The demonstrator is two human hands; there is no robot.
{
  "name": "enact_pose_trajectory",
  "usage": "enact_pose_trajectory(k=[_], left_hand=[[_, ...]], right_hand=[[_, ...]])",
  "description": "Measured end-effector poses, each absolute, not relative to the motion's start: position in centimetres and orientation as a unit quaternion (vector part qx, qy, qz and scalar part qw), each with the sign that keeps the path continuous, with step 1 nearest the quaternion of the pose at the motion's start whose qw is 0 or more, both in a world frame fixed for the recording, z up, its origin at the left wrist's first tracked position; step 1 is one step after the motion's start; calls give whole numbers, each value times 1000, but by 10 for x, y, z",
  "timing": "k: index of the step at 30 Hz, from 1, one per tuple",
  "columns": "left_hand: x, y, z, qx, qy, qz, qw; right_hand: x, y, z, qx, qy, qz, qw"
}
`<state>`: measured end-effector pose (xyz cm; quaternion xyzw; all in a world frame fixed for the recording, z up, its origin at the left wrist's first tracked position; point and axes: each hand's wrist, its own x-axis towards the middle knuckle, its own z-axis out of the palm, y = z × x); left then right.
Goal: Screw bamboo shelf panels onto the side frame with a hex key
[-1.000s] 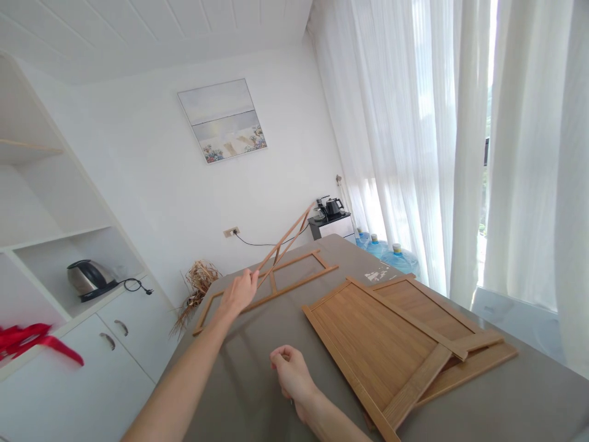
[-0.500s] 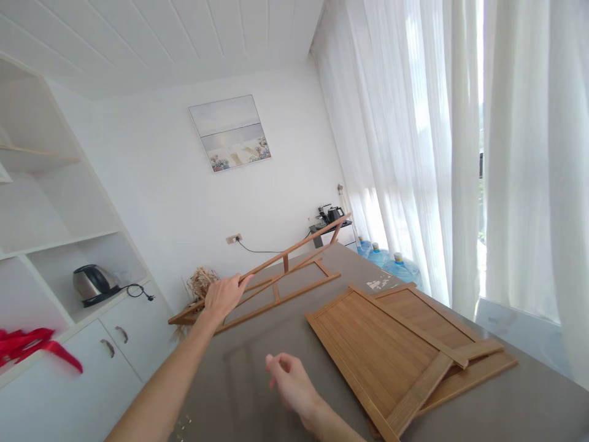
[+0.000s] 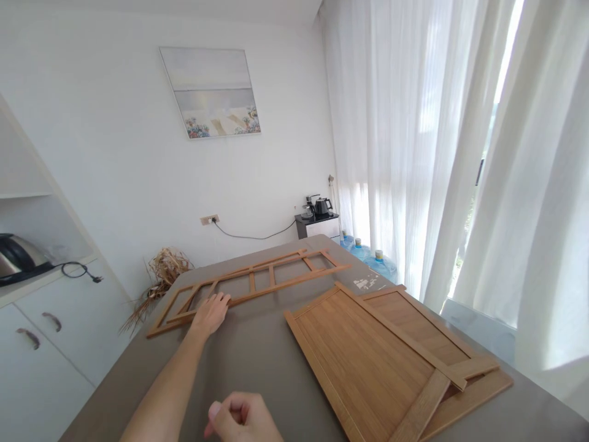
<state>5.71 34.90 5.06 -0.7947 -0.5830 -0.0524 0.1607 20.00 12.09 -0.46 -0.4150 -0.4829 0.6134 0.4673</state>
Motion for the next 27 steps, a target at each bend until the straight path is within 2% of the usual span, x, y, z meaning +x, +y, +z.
enact_pose_trajectory(k=[6,12,16,27], left_hand=[[60,370,5,-762,-636,-108,56],[73,363,-26,-733,-652,-189,44],[74,343,-33,-739,-637,-217,37],[72,322,-32,-739,-621,-263,2]], right_hand=[[223,119,30,-418,-439,627,489],[234,128,27,-456,-404,603,515],[240,130,27,-456,-407,585,533],[232,125,25,-465,-469,562,498]])
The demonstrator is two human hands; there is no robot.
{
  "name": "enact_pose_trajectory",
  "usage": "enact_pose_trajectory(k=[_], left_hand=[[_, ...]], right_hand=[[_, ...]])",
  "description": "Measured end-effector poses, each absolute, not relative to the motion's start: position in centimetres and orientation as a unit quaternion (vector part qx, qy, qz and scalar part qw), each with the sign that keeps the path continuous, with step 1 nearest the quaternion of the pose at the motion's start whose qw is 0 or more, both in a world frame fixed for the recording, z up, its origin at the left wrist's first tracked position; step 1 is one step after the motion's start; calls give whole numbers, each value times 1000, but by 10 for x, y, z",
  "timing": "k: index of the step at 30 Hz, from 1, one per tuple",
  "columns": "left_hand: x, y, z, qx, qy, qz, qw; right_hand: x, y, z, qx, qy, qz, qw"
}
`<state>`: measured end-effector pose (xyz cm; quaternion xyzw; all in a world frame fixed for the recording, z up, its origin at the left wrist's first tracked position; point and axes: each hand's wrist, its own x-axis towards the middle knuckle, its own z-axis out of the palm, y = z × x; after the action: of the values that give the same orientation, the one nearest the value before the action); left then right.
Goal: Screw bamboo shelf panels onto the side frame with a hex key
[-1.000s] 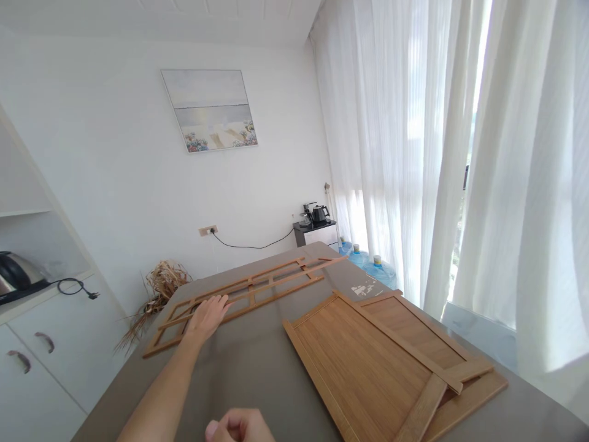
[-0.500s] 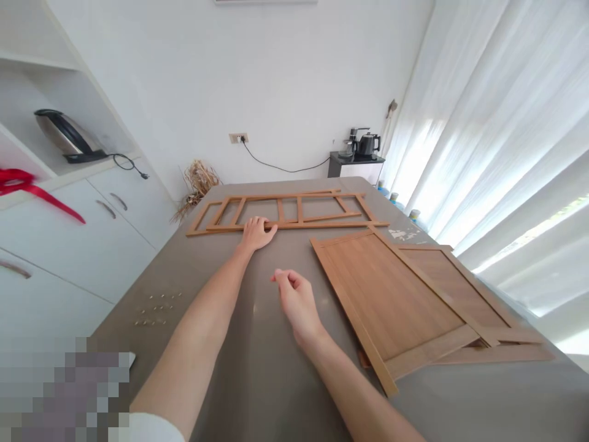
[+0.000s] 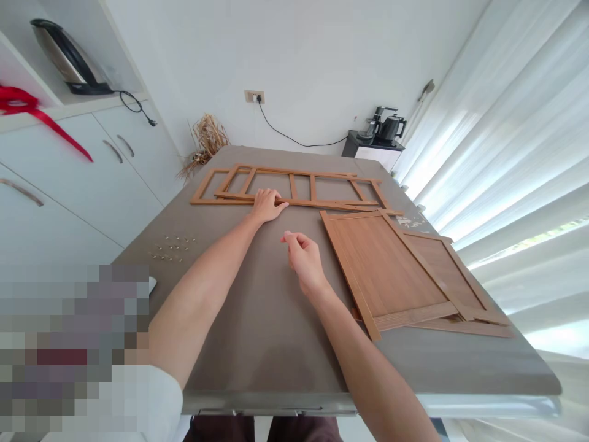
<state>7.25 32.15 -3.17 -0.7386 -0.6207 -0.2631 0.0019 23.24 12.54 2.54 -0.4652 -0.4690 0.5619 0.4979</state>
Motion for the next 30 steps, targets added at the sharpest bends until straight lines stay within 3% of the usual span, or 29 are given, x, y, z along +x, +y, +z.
enact_pose_trajectory(k=[18,30], left_hand=[[70,319,-23,-761,-609,-223,-30],[71,348,89,-739,-634,-228,21]], right_hand=[[227,123,23,-468,-501,554,472],[234,125,27,-473,-513,525,488]])
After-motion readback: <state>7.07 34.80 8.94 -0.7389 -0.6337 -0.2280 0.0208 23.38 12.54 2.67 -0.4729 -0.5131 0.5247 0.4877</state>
